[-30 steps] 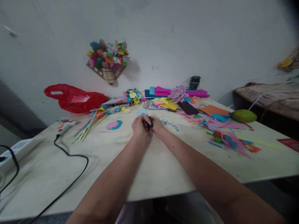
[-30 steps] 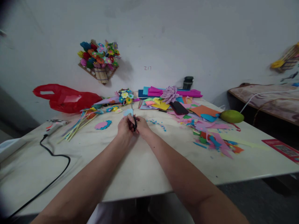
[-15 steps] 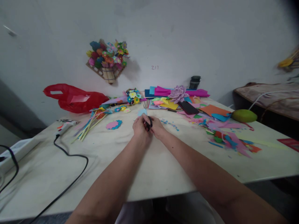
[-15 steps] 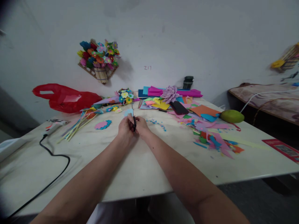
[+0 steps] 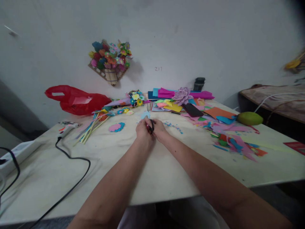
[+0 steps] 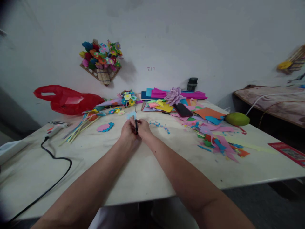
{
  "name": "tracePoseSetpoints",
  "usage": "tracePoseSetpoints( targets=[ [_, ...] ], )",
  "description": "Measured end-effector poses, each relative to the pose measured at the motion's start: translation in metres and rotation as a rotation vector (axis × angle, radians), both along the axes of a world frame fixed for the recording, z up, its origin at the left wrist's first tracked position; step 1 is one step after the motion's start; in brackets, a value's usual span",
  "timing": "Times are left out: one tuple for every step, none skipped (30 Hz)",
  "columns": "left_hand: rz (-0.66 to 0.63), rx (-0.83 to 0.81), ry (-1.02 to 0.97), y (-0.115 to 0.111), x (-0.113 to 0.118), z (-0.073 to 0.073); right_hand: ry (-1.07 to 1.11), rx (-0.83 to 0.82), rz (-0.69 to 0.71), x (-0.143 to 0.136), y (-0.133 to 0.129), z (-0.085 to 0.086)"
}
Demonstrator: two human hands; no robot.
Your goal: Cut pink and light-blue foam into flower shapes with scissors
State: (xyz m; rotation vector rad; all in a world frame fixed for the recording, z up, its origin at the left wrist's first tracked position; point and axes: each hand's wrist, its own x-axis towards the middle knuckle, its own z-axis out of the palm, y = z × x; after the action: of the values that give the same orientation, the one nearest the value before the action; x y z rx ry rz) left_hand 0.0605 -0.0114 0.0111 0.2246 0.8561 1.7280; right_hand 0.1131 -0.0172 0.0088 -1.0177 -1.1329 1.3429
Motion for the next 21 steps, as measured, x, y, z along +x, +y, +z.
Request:
tracePoseSetpoints(
  targets=[
    [-0.002, 0.0, 0.007, 0.0, -0.001, 0.0, -0.002, 0.002, 0.003, 0.0, 0.001, -0.001],
    [-0.009, 0.0, 0.022, 0.0, -0.002, 0.0, -0.003, 0.003, 0.003, 0.0, 0.002, -0.002],
    [-0.022, 0.005, 0.046, 0.0, -0.004, -0.001, -0.008, 0.005, 0.003, 0.0, 0.003, -0.003],
    [-0.04, 0.015, 0.074, 0.0, -0.005, -0.001, -0.015, 0.007, 0.0, 0.0, 0.004, -0.003],
    [-0.055, 0.028, 0.104, 0.0, -0.007, -0.002, -0.026, 0.01, -0.007, 0.001, 0.005, -0.003],
    [-0.068, 0.056, 0.124, 0.001, -0.009, -0.002, -0.038, 0.015, -0.016, 0.003, 0.006, -0.002],
    [-0.071, 0.082, 0.129, 0.002, -0.012, -0.002, -0.051, 0.019, -0.034, 0.005, 0.008, -0.002],
    [-0.062, 0.088, 0.118, 0.004, -0.014, -0.003, -0.062, 0.024, -0.057, 0.008, 0.009, 0.0],
    [-0.028, 0.103, 0.103, 0.005, -0.017, -0.003, -0.069, 0.024, -0.076, 0.011, 0.011, 0.001],
    [-0.003, 0.118, 0.1, 0.007, -0.019, -0.003, -0.074, 0.02, -0.118, 0.016, 0.013, 0.003],
    [-0.001, 0.127, 0.111, 0.009, -0.022, -0.004, -0.07, 0.012, -0.136, 0.02, 0.016, 0.004],
    [-0.018, 0.142, 0.132, 0.011, -0.025, -0.004, -0.064, 0.002, -0.161, 0.025, 0.018, 0.006],
    [-0.026, 0.146, 0.15, 0.012, -0.028, -0.005, -0.056, -0.011, -0.176, 0.029, 0.02, 0.007],
    [-0.045, 0.149, 0.168, 0.014, -0.031, -0.006, -0.044, -0.019, -0.191, 0.034, 0.022, 0.008],
    [-0.063, 0.15, 0.185, 0.015, -0.033, -0.007, -0.027, -0.015, -0.196, 0.037, 0.024, 0.009],
    [-0.079, 0.155, 0.205, 0.016, -0.035, -0.008, -0.006, -0.01, -0.2, 0.04, 0.025, 0.009],
    [-0.097, 0.161, 0.222, 0.017, -0.037, -0.009, 0.017, 0.0, -0.202, 0.043, 0.026, 0.01],
    [-0.114, 0.168, 0.237, 0.018, -0.039, -0.01, 0.037, 0.01, -0.2, 0.045, 0.027, 0.01],
    [-0.122, 0.174, 0.252, 0.019, -0.04, -0.011, 0.053, 0.017, -0.198, 0.046, 0.028, 0.01],
    [-0.133, 0.18, 0.266, 0.019, -0.04, -0.012, 0.062, 0.024, -0.193, 0.047, 0.028, 0.01],
    [-0.145, 0.187, 0.28, 0.019, -0.04, -0.012, 0.065, 0.03, -0.187, 0.048, 0.029, 0.01]
  ],
)
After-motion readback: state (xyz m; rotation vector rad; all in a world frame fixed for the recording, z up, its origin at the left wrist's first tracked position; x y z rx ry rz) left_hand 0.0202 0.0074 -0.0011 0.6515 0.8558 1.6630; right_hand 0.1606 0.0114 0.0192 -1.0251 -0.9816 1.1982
